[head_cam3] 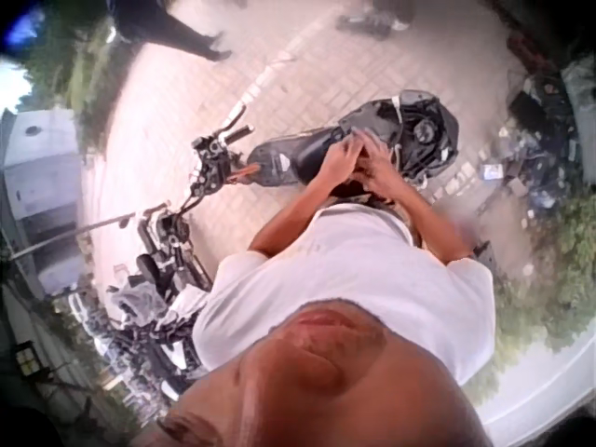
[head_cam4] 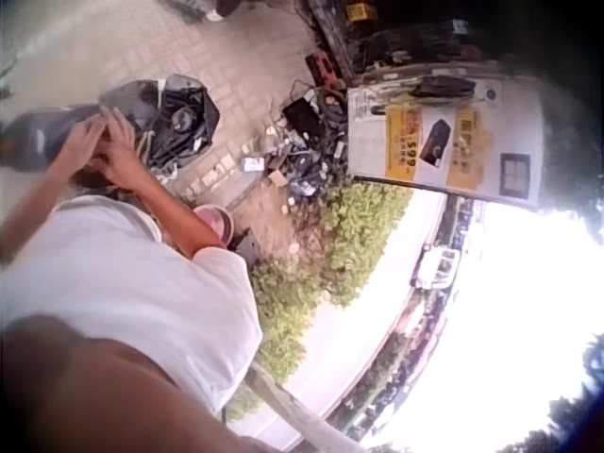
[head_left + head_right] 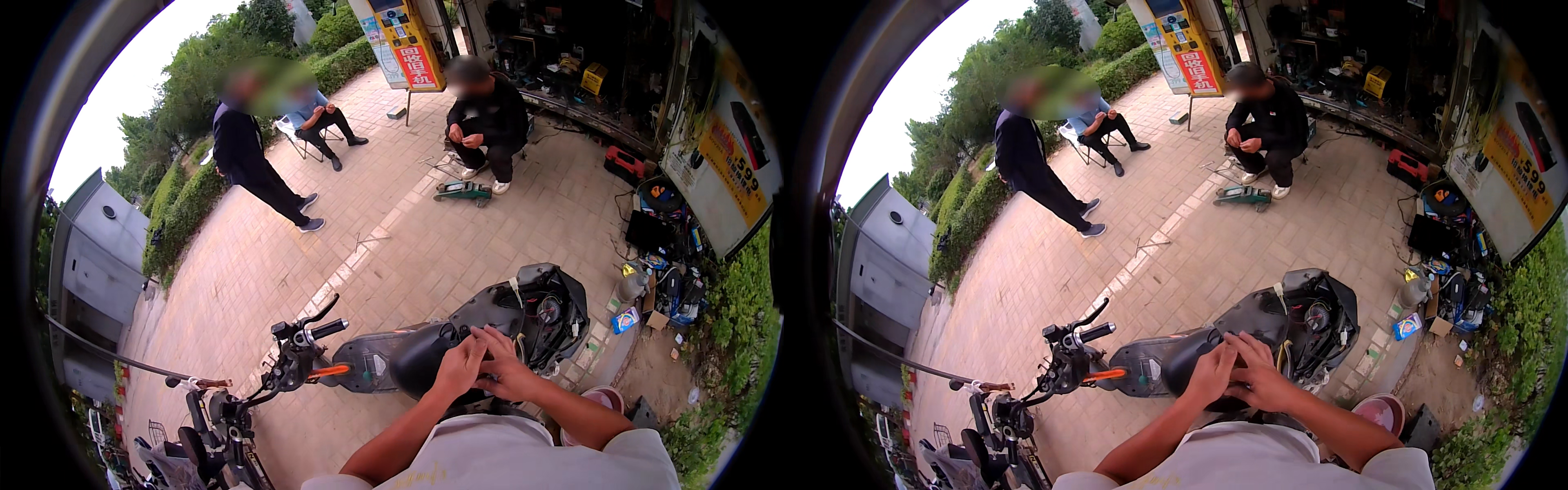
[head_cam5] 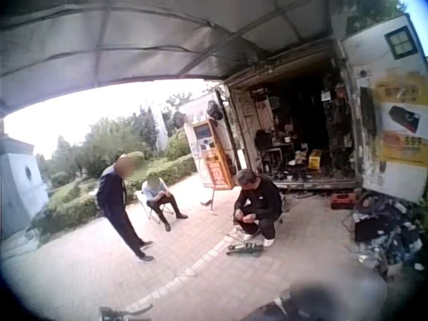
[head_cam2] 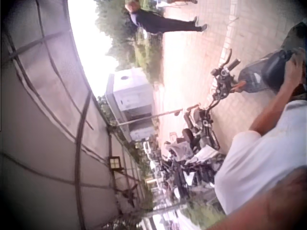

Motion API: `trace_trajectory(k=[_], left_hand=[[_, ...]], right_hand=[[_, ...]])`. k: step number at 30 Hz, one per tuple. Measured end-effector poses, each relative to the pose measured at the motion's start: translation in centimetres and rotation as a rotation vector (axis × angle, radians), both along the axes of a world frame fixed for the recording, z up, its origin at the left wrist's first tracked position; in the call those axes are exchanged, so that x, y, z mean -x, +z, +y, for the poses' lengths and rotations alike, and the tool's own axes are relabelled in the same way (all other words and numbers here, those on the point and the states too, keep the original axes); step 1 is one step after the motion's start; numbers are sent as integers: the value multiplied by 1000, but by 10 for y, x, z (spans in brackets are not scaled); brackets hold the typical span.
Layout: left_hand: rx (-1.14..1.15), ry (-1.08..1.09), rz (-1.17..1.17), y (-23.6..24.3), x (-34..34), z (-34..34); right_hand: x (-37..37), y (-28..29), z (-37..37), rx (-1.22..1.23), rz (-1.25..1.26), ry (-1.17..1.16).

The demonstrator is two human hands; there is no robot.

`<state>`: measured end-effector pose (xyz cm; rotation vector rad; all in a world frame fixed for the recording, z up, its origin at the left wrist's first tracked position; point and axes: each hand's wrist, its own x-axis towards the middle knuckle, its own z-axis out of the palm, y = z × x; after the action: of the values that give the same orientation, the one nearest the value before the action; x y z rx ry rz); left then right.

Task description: The person uses pliers and a screwdriver to strip insulation from wires and manipulate a white connector on an electric scooter. They repeatedly adjust and reposition the wires and connector while working over the scooter's open body.

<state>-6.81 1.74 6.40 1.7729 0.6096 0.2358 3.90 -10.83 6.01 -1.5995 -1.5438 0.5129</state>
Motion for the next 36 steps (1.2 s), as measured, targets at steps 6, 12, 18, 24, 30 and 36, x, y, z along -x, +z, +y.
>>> trace_trajectory(k=[6,12,18,24,30,36], left_hand=[[42,-64,-137,4,18,30],[-124,-234,-96,6,47,53],[-283,-24,-186,12,50,48],[31,-384,-118,-2,67,75],[-201,-108,-282,17,72,56],[150,-346,-211,-1,89,71]], right_hand=[[11,30,19,95,-242,44],[33,26,36,6,-258,90],[61,28,46,68,-272,-58],[69,40,42,59,-338,28],[93,46,52,90,-291,-148],[99,57,45,119,-457,47]])
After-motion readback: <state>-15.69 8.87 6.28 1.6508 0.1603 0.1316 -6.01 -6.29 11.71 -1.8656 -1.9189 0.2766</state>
